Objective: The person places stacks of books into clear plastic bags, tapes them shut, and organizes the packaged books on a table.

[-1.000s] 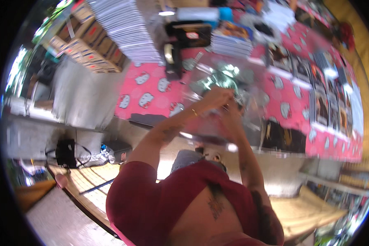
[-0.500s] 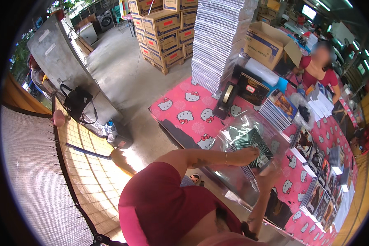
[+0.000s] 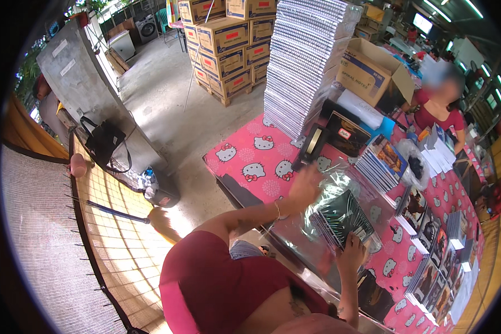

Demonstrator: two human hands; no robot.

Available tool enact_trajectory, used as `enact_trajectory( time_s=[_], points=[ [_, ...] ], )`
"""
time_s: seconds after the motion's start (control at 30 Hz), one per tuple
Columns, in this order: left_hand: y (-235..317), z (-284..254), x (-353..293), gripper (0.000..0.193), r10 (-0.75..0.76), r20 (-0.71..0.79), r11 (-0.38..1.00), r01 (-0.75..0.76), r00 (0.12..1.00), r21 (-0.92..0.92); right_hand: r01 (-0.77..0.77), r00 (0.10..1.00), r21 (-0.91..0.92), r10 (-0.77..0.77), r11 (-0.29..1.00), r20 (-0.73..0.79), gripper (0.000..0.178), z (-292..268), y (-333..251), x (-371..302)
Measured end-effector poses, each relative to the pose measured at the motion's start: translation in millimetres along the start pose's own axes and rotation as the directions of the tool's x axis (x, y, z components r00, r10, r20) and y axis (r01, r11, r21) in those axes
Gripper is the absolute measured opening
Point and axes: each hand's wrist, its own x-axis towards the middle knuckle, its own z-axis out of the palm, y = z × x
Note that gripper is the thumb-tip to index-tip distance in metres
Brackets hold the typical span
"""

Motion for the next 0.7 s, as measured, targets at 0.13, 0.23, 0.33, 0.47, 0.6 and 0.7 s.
enact_trajectory(
  time_s=[0.13,0.23,0.33,0.47,0.6,0.7],
  points=[
    [-70.8,1.6,54.3,0.047,-0.379,-0.035,0.878,0.347,0.925,-0.33,0.032,0.996,-0.007,-0.033,0.999,-0.083,0.074,3.8,2.6,-1.4],
    [-104.7,6.7,74.3,0.033,-0.482,0.179,0.66,0.49,0.858,-0.57,0.052,0.991,-0.017,-0.053,0.999,-0.119,0.071,7.6,6.8,-4.2],
    [-111.5,16.0,72.1,0.024,-0.488,0.398,0.285,0.573,0.777,-0.768,0.072,0.986,-0.051,-0.079,0.996,-0.148,0.069,3.3,7.1,-8.0],
    [-76.9,46.6,32.4,0.015,-0.576,0.148,0.121,0.263,0.804,-0.957,0.066,0.992,-0.023,-0.068,0.998,-0.105,0.064,-2.6,8.0,-10.2],
    [-137.2,78.1,-10.9,0.014,-0.485,0.028,0.255,0.172,0.874,-0.952,0.112,0.986,0.009,-0.111,0.994,-0.122,0.063,3.0,12.0,-3.1],
    [-130.5,-1.8,18.5,0.016,-0.358,0.196,0.93,0.368,0.913,-0.017,0.08,0.992,-0.011,-0.081,0.997,-0.096,0.064,6.6,17.6,-6.3]
  ],
)
